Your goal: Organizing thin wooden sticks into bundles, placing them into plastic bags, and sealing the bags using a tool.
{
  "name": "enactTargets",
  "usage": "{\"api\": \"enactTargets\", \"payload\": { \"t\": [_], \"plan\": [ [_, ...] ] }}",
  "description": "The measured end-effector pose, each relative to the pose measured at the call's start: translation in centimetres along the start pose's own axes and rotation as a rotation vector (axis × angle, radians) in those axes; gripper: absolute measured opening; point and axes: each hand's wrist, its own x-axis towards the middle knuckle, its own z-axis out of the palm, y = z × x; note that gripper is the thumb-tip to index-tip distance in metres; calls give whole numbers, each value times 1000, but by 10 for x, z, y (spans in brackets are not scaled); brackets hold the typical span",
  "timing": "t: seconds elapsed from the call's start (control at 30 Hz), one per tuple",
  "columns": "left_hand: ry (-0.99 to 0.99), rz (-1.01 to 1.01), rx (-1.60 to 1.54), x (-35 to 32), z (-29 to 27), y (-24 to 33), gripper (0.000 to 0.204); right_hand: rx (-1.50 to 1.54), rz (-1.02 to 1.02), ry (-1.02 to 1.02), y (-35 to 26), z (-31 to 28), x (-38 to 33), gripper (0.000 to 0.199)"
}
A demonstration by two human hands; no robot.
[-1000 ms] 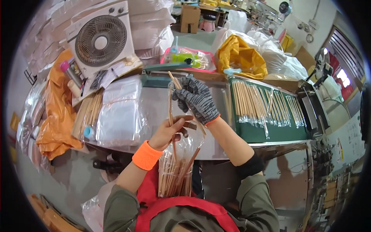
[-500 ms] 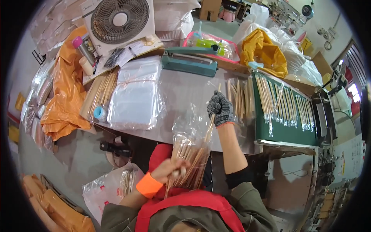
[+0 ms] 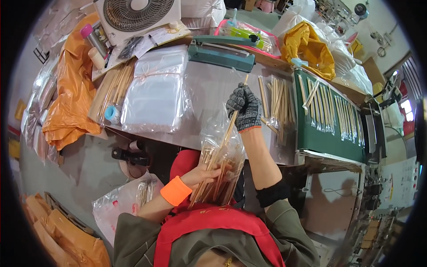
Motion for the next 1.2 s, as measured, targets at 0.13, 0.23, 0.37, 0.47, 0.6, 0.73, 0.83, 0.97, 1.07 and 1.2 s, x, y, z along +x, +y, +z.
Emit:
{"api": "enactTargets", "payload": {
  "t": [0.13, 0.23, 0.37, 0.47, 0.6, 0.73, 0.83, 0.97, 1.07, 1.2],
  "plan": [
    [-29, 0, 129, -5, -1, -2, 34, -261, 117, 218, 7, 8, -6, 12],
    [34, 35, 117, -13, 7, 9, 29, -369, 111, 103, -16, -29, -17, 9],
    [11, 9, 107, -17, 8, 24, 28, -790, -187, 225, -56, 1, -36, 16],
    [40, 6, 126, -20, 13, 24, 28, -1167, 19, 239, -30, 37, -62, 23],
    [-45, -71, 46, -16, 11, 26, 25, -1129, 359, 9, -12, 6, -90, 25],
    [0, -71, 115, -16, 20, 29, 26, -1025, 385, 108, -6, 16, -90, 21],
    [21, -30, 152, -18, 26, 31, 27, -983, 115, 237, -3, 10, -77, 18],
    [34, -15, 188, -17, 29, 30, 26, -877, -428, 256, -102, -7, -45, 16],
    [183, 82, 286, -7, 52, 47, 25, -620, -888, 270, -155, 31, -46, 14],
    [101, 208, 526, 34, 75, 85, 26, -568, -1132, 49, -208, 97, -57, 14]
  ]
}}
